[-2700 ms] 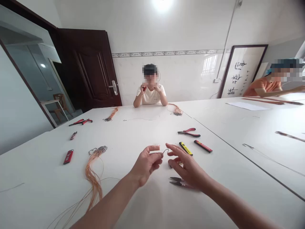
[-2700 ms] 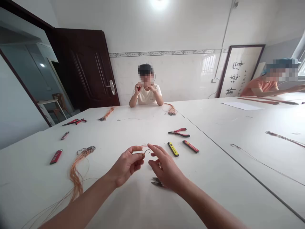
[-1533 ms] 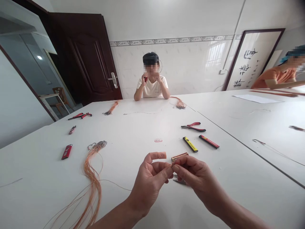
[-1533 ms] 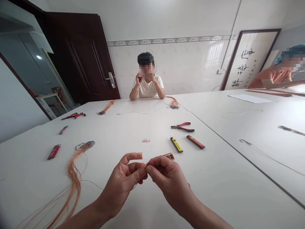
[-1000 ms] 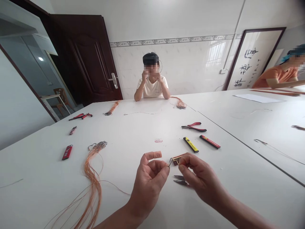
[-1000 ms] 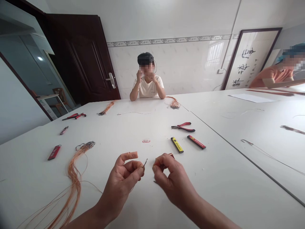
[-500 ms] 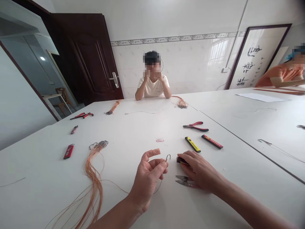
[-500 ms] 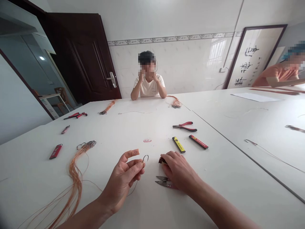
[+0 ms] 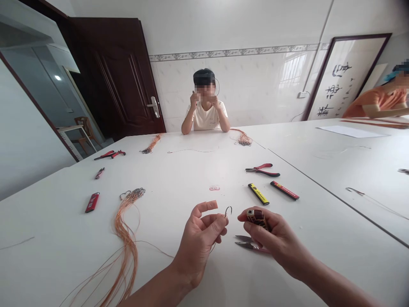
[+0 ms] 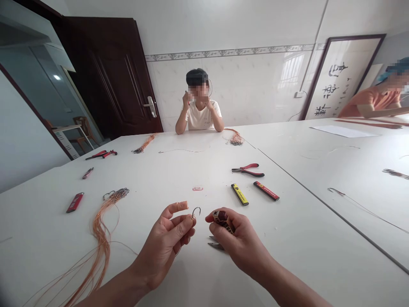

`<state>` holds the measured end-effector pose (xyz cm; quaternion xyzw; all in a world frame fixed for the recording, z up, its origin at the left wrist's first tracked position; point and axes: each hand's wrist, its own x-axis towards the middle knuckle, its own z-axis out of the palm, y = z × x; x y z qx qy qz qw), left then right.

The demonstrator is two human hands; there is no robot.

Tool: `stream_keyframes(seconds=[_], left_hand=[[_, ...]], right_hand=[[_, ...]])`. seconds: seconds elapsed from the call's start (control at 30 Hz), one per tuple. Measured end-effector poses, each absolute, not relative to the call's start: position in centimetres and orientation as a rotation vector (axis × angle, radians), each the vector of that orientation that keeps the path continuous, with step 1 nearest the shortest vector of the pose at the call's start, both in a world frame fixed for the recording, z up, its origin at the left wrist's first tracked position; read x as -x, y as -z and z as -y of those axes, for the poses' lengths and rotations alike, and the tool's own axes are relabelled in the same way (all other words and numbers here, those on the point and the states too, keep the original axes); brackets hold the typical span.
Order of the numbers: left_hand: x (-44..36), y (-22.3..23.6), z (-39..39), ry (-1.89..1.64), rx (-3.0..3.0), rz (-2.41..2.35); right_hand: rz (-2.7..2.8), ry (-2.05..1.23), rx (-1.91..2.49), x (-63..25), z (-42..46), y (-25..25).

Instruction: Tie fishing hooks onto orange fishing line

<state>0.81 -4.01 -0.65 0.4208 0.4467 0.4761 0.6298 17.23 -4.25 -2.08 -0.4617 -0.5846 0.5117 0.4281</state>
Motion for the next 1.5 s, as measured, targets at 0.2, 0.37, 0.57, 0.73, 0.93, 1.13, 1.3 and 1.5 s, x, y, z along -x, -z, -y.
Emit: stream_keyframes(seconds=[0.2,0.37,0.57,0.73,0.93,1.13,1.3,1.5], left_hand=[[-1.1,0.9,4.2,-1.094,-1.045,-1.040],[-1.3,1.0,4.4,-1.093,-1.078,-0.977],[-1.5,1.4,4.7,-1.136,-1.136,-0.952],[-1.5,1.8,5.1,-1.196,-1.335,-1.006],[-1.4,1.9,5.1,-1.229,-1.326,-0.989],[-0.9,1.0,4.6,-1.279,-1.248,-0.935],[-0.8,0.5,4.5,-1.284,-1.198,-0.927],[-0.9,0.5,4.4,-1.244,-1.144,-0.937]], right_hand=[[1.430,-1.163,1.225,-16.1,4.8,2.2],[1.454,-1.136,1.240,-15.8,4.7,2.7],[1.570,-0.976,1.236,-15.8,4.3,3.1],[1.604,-0.912,1.267,-15.2,4.7,3.0],[1.597,-0.931,1.216,-14.8,4.9,2.8],[1.575,-1.224,1.223,-15.1,5.3,2.5],[1.498,-1.460,1.122,-15.7,5.2,1.9],[1.532,-1.430,1.033,-15.9,5.2,2.3]])
